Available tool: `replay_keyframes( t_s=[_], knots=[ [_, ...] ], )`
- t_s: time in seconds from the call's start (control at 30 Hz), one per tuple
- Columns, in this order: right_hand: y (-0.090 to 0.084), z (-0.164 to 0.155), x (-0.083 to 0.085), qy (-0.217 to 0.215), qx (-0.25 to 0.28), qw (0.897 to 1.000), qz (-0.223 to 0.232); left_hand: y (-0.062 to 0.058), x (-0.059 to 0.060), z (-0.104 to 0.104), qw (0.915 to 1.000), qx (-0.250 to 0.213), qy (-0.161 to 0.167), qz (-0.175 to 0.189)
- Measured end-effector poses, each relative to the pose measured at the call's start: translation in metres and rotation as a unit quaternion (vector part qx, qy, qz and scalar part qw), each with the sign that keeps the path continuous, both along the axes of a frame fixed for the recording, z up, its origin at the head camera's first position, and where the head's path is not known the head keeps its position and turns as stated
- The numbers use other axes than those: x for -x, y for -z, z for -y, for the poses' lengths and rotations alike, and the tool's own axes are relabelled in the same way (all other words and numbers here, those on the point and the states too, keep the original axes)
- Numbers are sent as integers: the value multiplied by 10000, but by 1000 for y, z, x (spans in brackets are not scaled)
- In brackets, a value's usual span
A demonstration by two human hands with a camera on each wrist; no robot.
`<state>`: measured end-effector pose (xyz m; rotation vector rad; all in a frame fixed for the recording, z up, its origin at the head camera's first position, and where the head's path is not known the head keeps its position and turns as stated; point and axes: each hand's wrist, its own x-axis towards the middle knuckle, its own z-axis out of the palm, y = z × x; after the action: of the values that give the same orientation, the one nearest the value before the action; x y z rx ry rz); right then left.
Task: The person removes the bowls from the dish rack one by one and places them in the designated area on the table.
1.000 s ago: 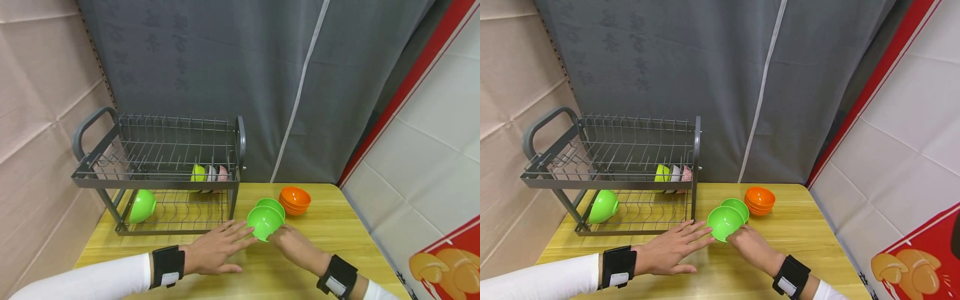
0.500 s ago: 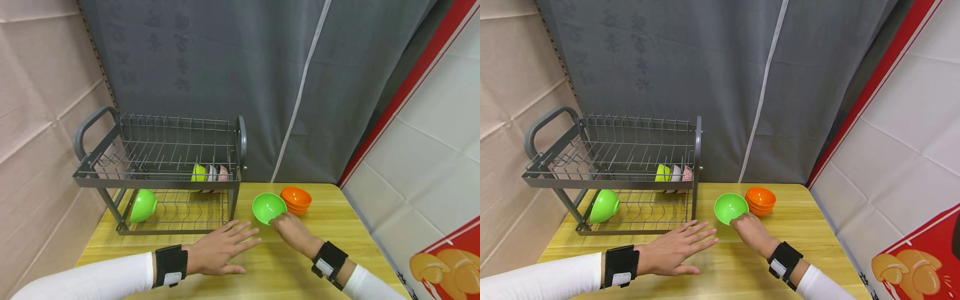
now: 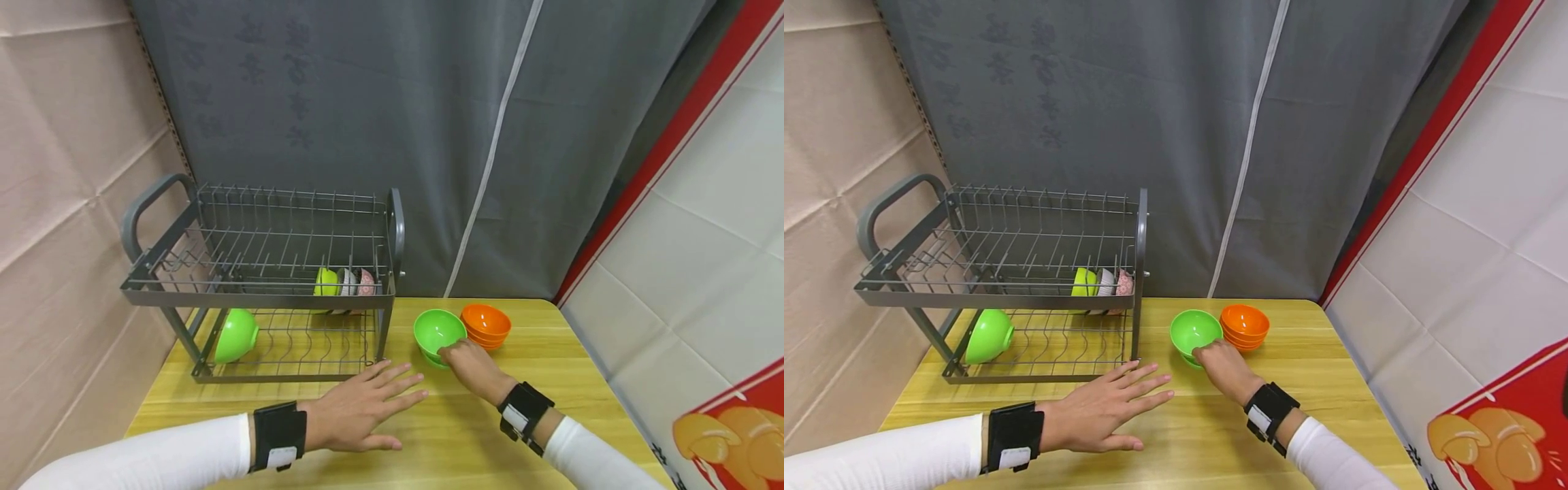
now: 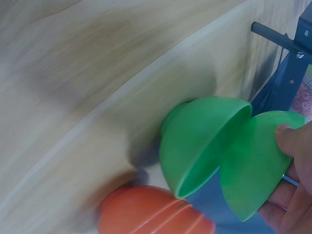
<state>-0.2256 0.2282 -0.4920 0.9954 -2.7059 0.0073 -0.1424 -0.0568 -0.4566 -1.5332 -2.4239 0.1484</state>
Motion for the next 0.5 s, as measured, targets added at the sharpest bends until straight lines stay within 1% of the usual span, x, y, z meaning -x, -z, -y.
replay_keyframes(
  t_s=[0.13, 0.3, 0.5],
  knots=[
    [4, -1, 4, 141, -60, 9998, 160, 1, 0, 0, 10000, -9, 15, -21],
    [11, -3, 9, 226, -36, 9987, 447, 3, 1, 0, 10000, -13, 23, -29],
    [20, -5, 12, 284, -68, 9974, 659, 4, 1, 0, 10000, -2, 1, 7]
  ],
)
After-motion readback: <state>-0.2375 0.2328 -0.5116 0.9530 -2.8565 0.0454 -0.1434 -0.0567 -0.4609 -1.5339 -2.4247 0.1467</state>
